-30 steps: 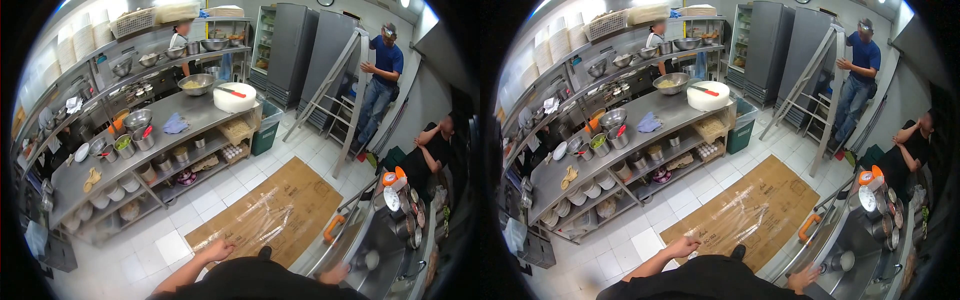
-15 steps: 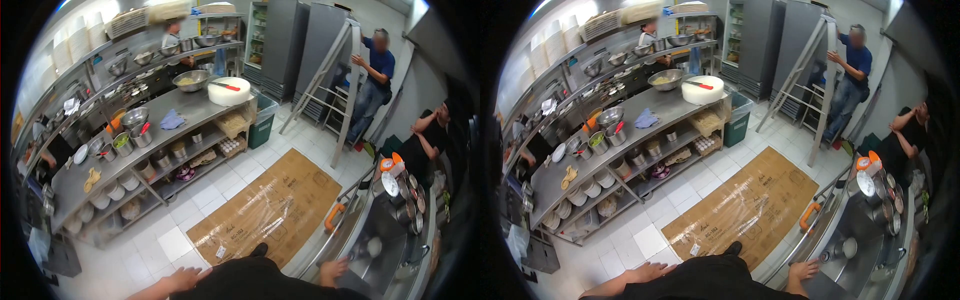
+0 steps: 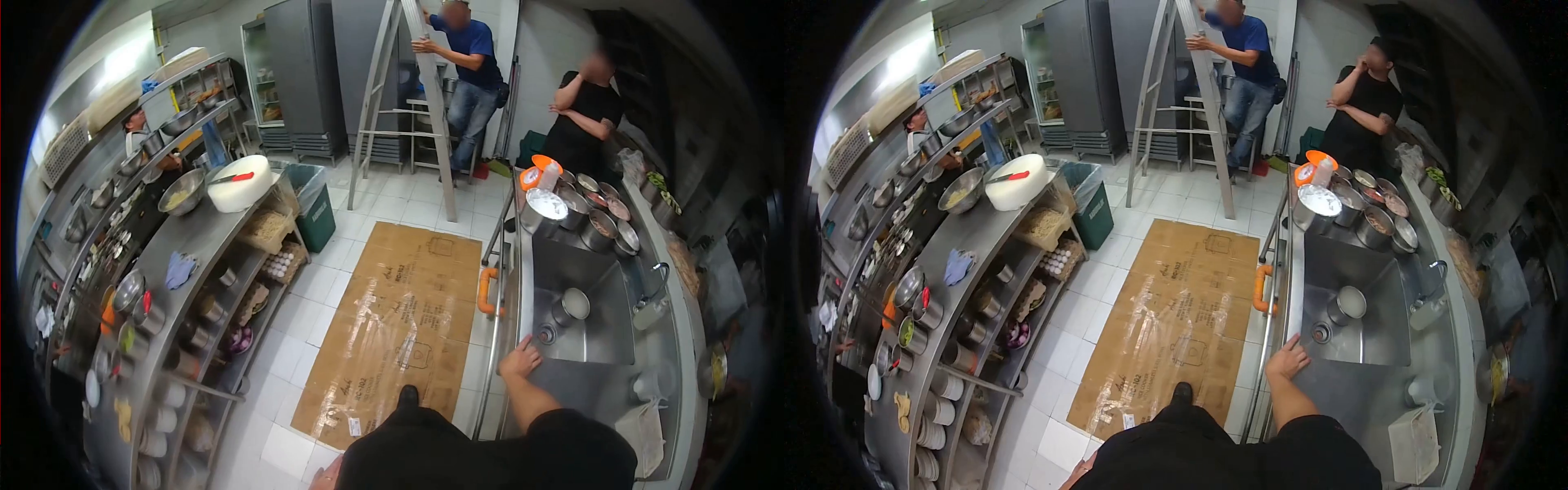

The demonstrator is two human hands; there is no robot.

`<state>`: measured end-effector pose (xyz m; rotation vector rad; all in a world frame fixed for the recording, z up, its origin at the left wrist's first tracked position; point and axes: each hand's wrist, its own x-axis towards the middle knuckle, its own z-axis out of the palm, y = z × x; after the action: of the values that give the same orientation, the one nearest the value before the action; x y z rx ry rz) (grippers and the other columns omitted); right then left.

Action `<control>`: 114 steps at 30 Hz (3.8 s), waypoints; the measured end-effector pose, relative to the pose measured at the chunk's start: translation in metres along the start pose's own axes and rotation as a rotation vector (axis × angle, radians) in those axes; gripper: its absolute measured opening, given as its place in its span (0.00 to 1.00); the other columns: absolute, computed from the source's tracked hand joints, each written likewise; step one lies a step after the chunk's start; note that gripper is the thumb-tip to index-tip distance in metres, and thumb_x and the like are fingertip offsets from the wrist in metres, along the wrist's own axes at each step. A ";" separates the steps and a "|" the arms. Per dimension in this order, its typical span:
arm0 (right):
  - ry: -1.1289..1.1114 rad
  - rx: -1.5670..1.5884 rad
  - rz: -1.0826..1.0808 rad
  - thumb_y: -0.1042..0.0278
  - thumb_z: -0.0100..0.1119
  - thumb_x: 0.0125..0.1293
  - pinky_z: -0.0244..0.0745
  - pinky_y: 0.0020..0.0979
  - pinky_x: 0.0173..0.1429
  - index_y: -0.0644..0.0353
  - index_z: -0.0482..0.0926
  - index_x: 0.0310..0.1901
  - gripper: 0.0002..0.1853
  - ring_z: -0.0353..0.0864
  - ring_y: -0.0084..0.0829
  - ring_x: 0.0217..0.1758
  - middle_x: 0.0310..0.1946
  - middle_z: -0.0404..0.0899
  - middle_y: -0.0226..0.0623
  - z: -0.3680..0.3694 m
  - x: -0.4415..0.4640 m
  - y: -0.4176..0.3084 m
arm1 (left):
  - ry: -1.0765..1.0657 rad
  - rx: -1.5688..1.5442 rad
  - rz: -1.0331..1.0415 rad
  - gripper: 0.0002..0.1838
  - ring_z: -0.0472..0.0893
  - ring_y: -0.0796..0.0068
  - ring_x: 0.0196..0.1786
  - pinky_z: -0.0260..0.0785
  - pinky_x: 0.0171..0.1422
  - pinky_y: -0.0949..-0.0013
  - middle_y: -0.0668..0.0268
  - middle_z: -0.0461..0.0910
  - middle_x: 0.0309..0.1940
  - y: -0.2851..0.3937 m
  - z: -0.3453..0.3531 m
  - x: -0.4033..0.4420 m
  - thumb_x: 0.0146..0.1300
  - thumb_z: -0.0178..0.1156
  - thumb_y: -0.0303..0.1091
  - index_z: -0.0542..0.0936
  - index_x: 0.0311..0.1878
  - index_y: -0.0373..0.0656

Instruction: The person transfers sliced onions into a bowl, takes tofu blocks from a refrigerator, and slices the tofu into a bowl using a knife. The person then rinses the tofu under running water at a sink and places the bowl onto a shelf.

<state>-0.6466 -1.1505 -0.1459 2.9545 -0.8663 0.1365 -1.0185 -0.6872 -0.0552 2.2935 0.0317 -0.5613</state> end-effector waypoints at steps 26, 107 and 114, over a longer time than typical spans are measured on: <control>-0.177 -0.014 -0.004 0.58 0.69 0.57 0.51 0.52 0.77 0.52 0.42 0.82 0.57 0.67 0.45 0.69 0.63 0.69 0.48 -0.054 -0.017 -0.007 | 0.094 -0.156 0.089 0.31 0.72 0.51 0.70 0.63 0.73 0.48 0.55 0.70 0.69 -0.055 0.045 -0.022 0.77 0.43 0.52 0.59 0.76 0.49; -0.062 0.050 0.028 0.61 0.67 0.61 0.42 0.58 0.82 0.49 0.43 0.82 0.53 0.69 0.52 0.66 0.57 0.71 0.54 -0.017 0.003 -0.011 | 0.139 -0.206 0.046 0.27 0.75 0.56 0.65 0.61 0.75 0.61 0.55 0.79 0.58 -0.079 0.068 -0.003 0.80 0.37 0.51 0.76 0.64 0.42; -0.047 0.044 0.022 0.61 0.63 0.64 0.42 0.58 0.82 0.50 0.44 0.82 0.49 0.70 0.52 0.65 0.57 0.71 0.54 -0.009 0.007 -0.009 | 0.182 -0.300 0.073 0.20 0.80 0.56 0.54 0.69 0.64 0.61 0.57 0.81 0.48 -0.061 0.053 0.006 0.79 0.43 0.45 0.81 0.54 0.43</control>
<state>-0.6361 -1.1458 -0.1364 3.0011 -0.9127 0.0887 -1.0447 -0.6810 -0.1319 2.0358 0.1128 -0.2870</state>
